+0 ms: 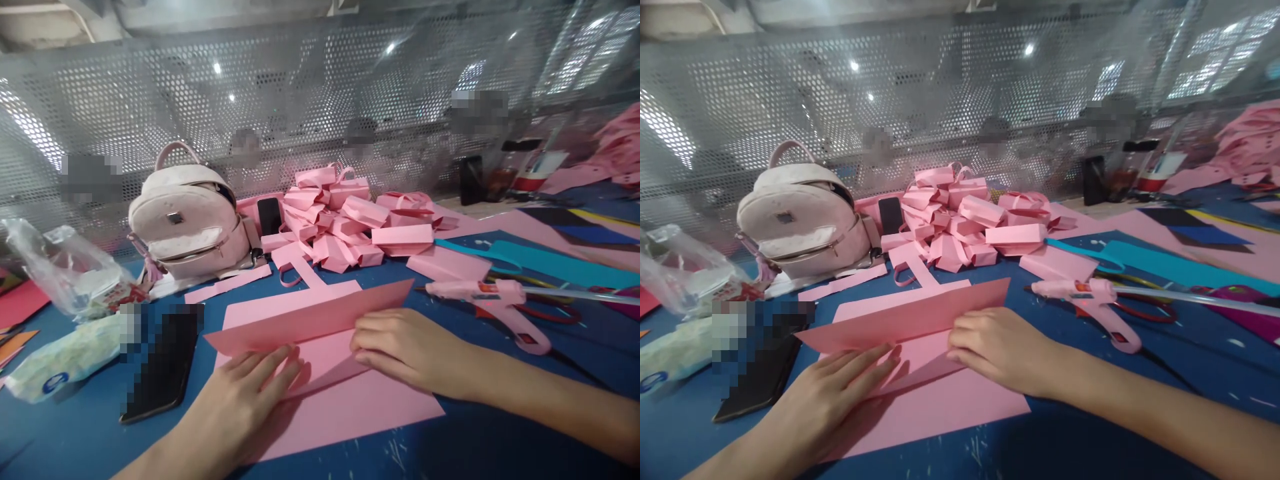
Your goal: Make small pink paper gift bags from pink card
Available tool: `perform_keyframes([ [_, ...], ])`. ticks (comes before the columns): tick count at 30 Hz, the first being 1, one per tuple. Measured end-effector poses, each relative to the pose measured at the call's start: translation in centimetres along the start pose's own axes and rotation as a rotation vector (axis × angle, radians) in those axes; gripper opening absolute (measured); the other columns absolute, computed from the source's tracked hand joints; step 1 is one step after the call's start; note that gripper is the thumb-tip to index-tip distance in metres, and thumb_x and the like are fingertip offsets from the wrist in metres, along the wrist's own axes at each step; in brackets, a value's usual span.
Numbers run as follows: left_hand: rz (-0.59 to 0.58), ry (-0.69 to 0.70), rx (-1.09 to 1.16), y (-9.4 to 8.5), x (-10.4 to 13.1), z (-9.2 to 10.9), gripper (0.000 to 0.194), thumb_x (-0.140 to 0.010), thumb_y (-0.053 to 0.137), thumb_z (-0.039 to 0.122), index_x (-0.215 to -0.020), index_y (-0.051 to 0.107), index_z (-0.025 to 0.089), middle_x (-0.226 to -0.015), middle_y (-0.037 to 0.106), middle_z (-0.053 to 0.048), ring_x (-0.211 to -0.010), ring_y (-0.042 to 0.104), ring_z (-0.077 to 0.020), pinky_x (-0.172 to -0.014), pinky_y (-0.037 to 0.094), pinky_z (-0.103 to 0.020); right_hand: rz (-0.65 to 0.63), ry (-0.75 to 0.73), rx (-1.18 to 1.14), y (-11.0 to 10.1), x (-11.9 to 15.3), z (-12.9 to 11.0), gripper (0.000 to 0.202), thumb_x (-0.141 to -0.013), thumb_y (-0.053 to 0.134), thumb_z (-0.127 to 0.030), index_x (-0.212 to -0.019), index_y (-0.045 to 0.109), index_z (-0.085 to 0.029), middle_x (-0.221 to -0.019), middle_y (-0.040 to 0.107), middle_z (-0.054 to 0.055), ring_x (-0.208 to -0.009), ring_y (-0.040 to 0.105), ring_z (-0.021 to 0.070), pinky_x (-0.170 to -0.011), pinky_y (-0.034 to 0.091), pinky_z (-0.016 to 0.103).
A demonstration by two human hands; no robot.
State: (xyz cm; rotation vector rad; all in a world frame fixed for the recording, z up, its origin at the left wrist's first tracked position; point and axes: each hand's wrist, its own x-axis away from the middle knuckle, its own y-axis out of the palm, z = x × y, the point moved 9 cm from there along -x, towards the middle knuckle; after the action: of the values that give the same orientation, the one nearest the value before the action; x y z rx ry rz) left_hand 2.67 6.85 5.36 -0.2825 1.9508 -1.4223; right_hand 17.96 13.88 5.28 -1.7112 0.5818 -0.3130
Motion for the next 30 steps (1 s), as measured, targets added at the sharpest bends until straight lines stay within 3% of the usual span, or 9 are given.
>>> perform_keyframes([
  [5,0.060,-0.073,0.051,-0.5,0.0,-1.9,0.036,-0.109,0.032,0.033,-0.128,0.053,0.012,-0.106,0.077,-0.011,-0.079,0.076,-0.0234,-0.062,0.059,-0.033,0.096,0.100,-0.005,0.0,-0.2,1.7,0.034,-0.107,0.037,-0.031,-0.084,0.059,-0.020,-0.077,0.068,0.002,-0.068,0.062,0.0179,-0.062,0.035,0.029],
  [7,0.080,-0.117,0.086,-0.6,0.4,-2.9,0.028,-0.109,0.035,0.033,-0.109,0.058,0.017,-0.086,0.076,-0.005,-0.066,0.072,-0.0203,-0.056,0.054,-0.030,0.115,0.112,0.040,0.2,-0.1,2.1,0.034,-0.106,0.037,-0.031,-0.080,0.055,-0.021,-0.071,0.064,0.001,-0.063,0.060,0.0172,-0.059,0.032,0.030],
  [10,0.091,-0.219,0.151,-0.6,1.1,-4.2,0.029,-0.106,0.044,0.033,-0.082,0.052,0.022,-0.062,0.061,0.002,-0.050,0.059,-0.0161,-0.048,0.042,-0.026,0.130,0.093,0.090,0.1,0.2,2.3,0.034,-0.106,0.036,-0.031,-0.077,0.050,-0.022,-0.067,0.060,-0.001,-0.059,0.056,0.0160,-0.058,0.028,0.030],
  [17,-0.045,-0.409,0.564,-0.3,1.5,-4.4,0.035,-0.104,0.046,0.034,-0.072,0.050,0.021,-0.056,0.054,0.006,-0.046,0.052,-0.0077,-0.045,0.040,-0.014,0.023,0.008,0.005,0.0,0.8,1.1,0.034,-0.106,0.036,-0.029,-0.077,0.053,-0.022,-0.071,0.060,0.000,-0.064,0.053,0.0158,-0.062,0.030,0.031],
  [19,-0.071,-0.435,0.596,-0.1,1.4,-4.5,0.028,-0.103,0.048,0.033,-0.078,0.055,0.022,-0.061,0.061,0.006,-0.049,0.057,-0.0080,-0.048,0.046,-0.012,0.003,-0.019,-0.004,0.2,0.8,0.8,0.034,-0.106,0.036,-0.027,-0.078,0.055,-0.021,-0.072,0.061,0.001,-0.066,0.053,0.0168,-0.063,0.031,0.032],
  [21,-0.094,-0.411,0.579,0.2,1.3,-4.4,0.014,-0.103,0.049,0.028,-0.098,0.061,0.023,-0.080,0.072,0.003,-0.061,0.068,-0.0092,-0.060,0.054,-0.012,-0.005,-0.031,0.008,0.6,0.8,0.9,0.034,-0.106,0.035,-0.025,-0.079,0.057,-0.021,-0.074,0.062,0.001,-0.068,0.054,0.0176,-0.065,0.033,0.032],
  [25,0.022,-0.134,0.272,-0.3,0.9,-2.5,0.031,-0.106,0.042,0.024,-0.131,0.059,0.020,-0.118,0.074,-0.006,-0.100,0.074,-0.0146,-0.085,0.059,-0.018,0.039,-0.040,0.034,1.5,0.5,1.2,0.035,-0.105,0.034,-0.022,-0.080,0.059,-0.020,-0.077,0.064,0.003,-0.071,0.055,0.0191,-0.070,0.036,0.033],
  [28,0.161,0.071,-0.079,-0.9,1.2,0.6,0.033,-0.107,0.040,0.019,-0.128,0.066,0.021,-0.134,0.068,-0.001,-0.118,0.067,-0.0183,-0.114,0.046,-0.034,0.112,-0.030,0.034,1.5,0.2,1.3,0.032,-0.105,0.036,-0.024,-0.081,0.058,-0.020,-0.080,0.064,0.004,-0.072,0.054,0.0195,-0.071,0.036,0.033],
  [30,0.128,0.091,-0.188,-0.1,1.2,1.9,0.034,-0.107,0.041,0.016,-0.127,0.067,0.025,-0.139,0.064,0.004,-0.122,0.065,-0.0160,-0.120,0.037,-0.035,0.131,-0.020,0.012,1.4,0.0,1.4,0.029,-0.104,0.039,-0.025,-0.083,0.057,-0.020,-0.082,0.064,0.004,-0.073,0.053,0.0196,-0.071,0.035,0.032],
])
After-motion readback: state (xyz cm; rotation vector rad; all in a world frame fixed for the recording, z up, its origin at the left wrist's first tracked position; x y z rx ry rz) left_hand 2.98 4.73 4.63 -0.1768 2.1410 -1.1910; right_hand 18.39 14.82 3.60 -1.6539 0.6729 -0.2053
